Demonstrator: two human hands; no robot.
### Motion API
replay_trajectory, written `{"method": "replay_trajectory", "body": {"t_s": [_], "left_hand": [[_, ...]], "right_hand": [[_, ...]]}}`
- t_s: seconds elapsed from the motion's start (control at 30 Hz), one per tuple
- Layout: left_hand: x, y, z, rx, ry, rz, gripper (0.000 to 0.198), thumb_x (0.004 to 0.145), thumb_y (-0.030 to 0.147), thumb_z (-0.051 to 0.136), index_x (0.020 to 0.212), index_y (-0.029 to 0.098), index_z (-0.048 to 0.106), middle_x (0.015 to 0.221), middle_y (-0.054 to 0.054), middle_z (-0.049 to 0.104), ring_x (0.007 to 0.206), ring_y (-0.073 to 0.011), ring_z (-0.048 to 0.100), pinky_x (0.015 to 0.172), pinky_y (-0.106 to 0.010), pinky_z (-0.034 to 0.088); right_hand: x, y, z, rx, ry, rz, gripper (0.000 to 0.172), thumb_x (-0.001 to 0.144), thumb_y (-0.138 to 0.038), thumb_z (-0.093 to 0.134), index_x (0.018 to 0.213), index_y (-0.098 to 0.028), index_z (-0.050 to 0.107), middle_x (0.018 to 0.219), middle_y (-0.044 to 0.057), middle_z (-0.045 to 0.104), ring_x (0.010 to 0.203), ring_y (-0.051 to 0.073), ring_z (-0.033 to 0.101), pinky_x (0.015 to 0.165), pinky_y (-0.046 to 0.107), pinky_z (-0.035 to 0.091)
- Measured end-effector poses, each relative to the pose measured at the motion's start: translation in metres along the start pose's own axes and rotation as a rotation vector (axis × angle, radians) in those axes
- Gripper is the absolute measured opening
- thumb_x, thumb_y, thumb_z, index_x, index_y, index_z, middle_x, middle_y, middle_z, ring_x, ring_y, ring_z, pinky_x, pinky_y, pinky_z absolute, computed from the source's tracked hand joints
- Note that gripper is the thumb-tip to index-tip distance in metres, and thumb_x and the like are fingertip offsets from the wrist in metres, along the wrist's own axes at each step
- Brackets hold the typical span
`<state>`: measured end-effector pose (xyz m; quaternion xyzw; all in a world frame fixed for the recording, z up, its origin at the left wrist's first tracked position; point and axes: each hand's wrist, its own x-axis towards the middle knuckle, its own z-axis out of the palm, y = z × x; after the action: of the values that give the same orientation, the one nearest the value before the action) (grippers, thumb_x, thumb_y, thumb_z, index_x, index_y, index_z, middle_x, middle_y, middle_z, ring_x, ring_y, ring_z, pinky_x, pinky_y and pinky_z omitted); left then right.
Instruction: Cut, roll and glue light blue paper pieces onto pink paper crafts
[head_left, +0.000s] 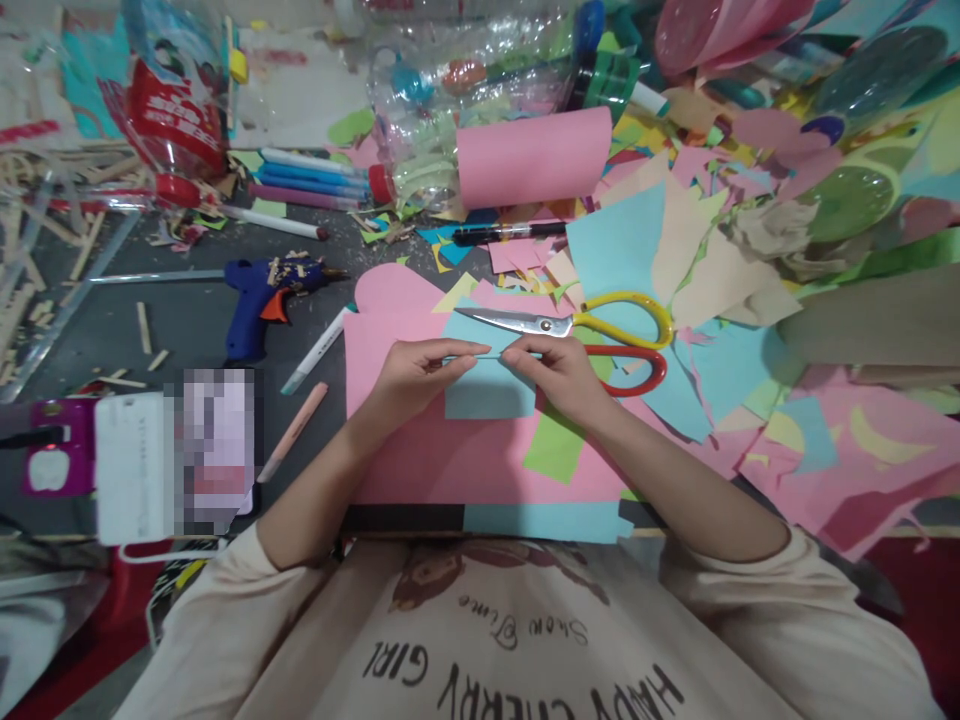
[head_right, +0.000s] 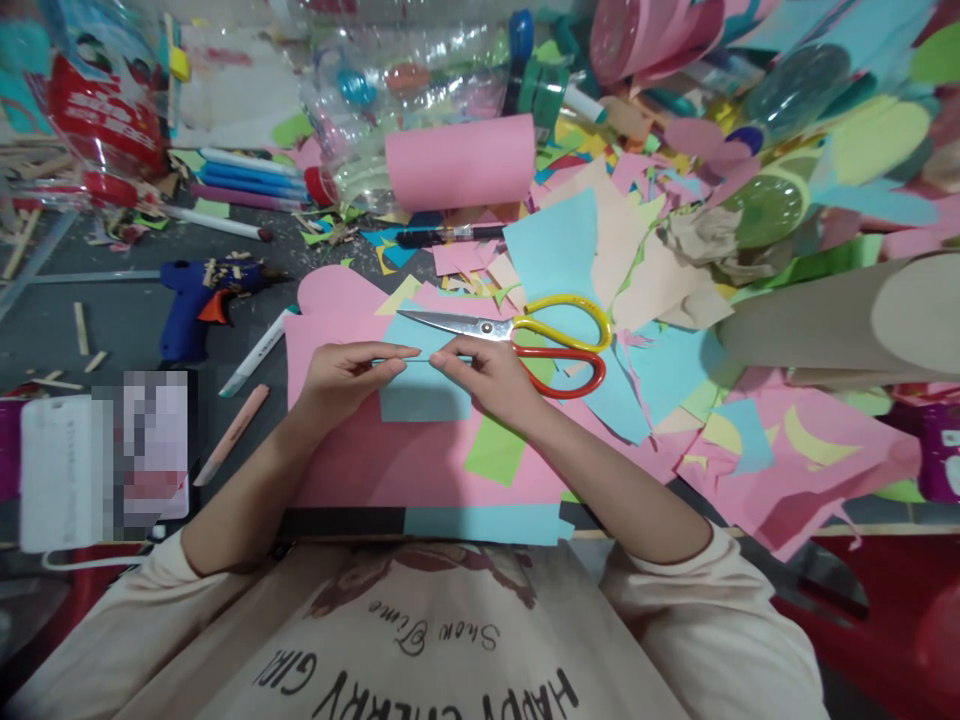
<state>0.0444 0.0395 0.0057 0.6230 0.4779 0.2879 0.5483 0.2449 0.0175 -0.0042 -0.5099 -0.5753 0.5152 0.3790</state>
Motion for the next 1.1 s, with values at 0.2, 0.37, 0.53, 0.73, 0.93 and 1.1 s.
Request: {"method": "replay_trajectory", "body": {"t_s": [0.2,0.37,0.53,0.73,0.93,1.1], "left_hand": [[-0.0009,-0.0014,-0.001,0.008,0.007,-0.01,0.022,0.079,0.034,0.069,0.091,0.02,0.081,0.085,-0.003,0.079,0.058,-0.0098,0.057,0.052,-0.021,0.041],[-0.0015,-0.0034,-0.0018,0.034,0.004,-0.041,0.025,0.079,0.037,0.07,0.092,0.019,0.08,0.087,-0.004,0.078,0.053,-0.0076,0.048,0.05,-0.022,0.035],[0.0006,-0.0004,0.0004,0.093,-0.066,-0.015,0.03,0.082,0.041,0.066,0.101,0.02,0.077,0.097,-0.004,0.078,0.067,-0.0116,0.062,0.055,-0.02,0.04],[0.0021,-0.0003,0.0031,0.08,-0.077,0.026,0.027,0.086,0.04,0.06,0.091,0.02,0.078,0.096,-0.003,0.079,0.088,-0.0169,0.071,0.078,-0.023,0.053],[-0.0001,-0.0018,0.0037,0.061,-0.039,0.0,0.024,0.084,0.039,0.065,0.092,0.021,0.079,0.097,-0.004,0.079,0.091,-0.0179,0.073,0.081,-0.023,0.055],[-0.0012,-0.0014,0.0035,0.029,-0.027,0.017,0.023,0.083,0.038,0.068,0.092,0.021,0.08,0.098,-0.004,0.079,0.091,-0.0194,0.074,0.08,-0.025,0.056]], "right_hand": [[0.0009,0.0015,0.0,-0.009,-0.002,-0.01,0.032,0.084,-0.047,0.064,0.069,-0.019,0.067,0.065,0.001,0.065,0.059,0.013,0.051,0.057,0.027,0.04],[0.0005,0.0034,-0.0003,-0.029,-0.009,-0.001,0.03,0.084,-0.046,0.064,0.072,-0.019,0.068,0.068,0.002,0.067,0.059,0.014,0.051,0.057,0.028,0.04],[0.0005,0.0037,0.0003,-0.043,-0.024,-0.029,0.035,0.086,-0.051,0.062,0.073,-0.019,0.068,0.071,0.002,0.069,0.063,0.015,0.056,0.059,0.028,0.041],[0.0004,0.0029,0.0008,-0.045,-0.026,-0.041,0.033,0.085,-0.051,0.064,0.072,-0.02,0.068,0.071,0.002,0.07,0.06,0.014,0.055,0.058,0.028,0.041],[0.0002,0.0023,0.0005,-0.055,-0.022,-0.029,0.032,0.084,-0.05,0.064,0.075,-0.02,0.07,0.072,0.002,0.07,0.06,0.014,0.053,0.056,0.028,0.04],[0.0002,0.0029,0.0011,-0.044,-0.011,-0.035,0.03,0.083,-0.049,0.066,0.078,-0.02,0.071,0.075,0.003,0.071,0.061,0.015,0.055,0.058,0.028,0.041]]}}
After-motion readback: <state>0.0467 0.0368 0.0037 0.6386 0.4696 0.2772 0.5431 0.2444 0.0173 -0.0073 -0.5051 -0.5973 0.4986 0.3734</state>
